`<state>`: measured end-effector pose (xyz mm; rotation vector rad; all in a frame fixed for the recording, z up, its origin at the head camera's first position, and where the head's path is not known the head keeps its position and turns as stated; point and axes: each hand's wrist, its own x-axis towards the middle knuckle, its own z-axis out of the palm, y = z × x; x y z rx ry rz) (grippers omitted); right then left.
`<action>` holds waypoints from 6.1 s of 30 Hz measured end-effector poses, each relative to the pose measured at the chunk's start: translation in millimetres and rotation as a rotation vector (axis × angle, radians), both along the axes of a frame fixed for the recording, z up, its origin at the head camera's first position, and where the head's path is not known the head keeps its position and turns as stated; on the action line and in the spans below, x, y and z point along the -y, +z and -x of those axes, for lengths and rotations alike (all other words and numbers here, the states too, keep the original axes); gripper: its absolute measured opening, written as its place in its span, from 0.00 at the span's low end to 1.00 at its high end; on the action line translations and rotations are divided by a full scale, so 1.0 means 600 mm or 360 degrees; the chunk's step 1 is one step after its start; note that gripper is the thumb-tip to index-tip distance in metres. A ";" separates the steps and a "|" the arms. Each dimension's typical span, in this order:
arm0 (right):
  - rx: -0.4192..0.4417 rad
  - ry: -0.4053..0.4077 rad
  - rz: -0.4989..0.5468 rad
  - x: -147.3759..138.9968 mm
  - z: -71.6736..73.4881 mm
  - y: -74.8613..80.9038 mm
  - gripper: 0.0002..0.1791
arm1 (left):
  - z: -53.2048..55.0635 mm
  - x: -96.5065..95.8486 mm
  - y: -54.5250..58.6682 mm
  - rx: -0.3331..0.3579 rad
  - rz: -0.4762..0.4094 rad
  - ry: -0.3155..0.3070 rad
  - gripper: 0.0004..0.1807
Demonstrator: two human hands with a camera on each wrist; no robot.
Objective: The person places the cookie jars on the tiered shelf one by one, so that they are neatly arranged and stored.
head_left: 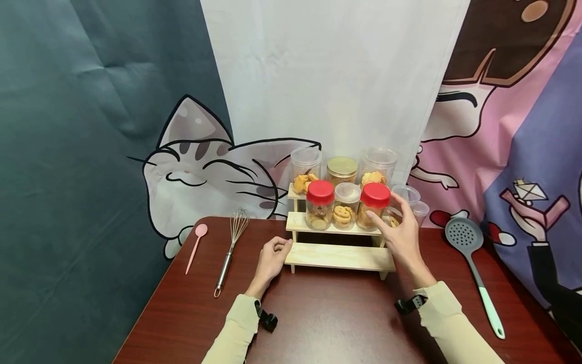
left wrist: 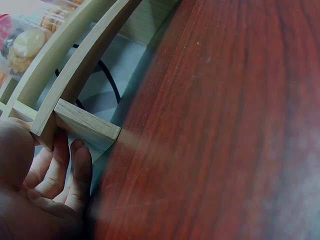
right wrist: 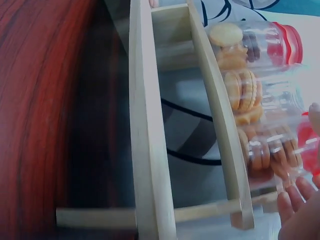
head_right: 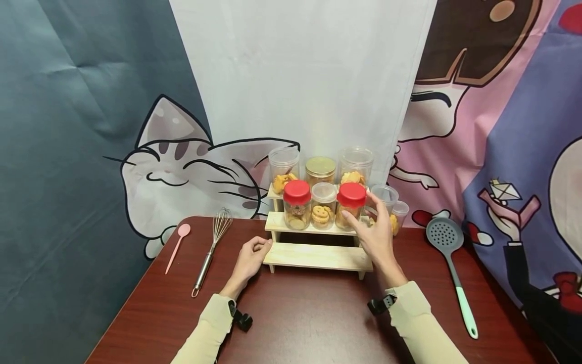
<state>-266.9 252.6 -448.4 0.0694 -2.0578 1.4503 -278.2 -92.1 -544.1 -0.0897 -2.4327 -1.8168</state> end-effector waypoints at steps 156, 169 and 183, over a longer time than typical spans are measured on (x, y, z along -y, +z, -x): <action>0.0126 0.0603 -0.0116 0.059 -0.060 -0.021 0.35 | 0.006 -0.001 -0.002 0.0048 0.0049 0.0022 0.16; -0.0160 0.0178 0.0329 -0.047 -0.043 0.025 0.16 | 0.010 -0.002 0.006 0.0037 -0.0017 0.0009 0.13; 0.0468 -0.0540 0.0128 -0.175 0.027 -0.069 0.40 | 0.007 0.000 0.003 0.0048 -0.0005 0.0006 0.15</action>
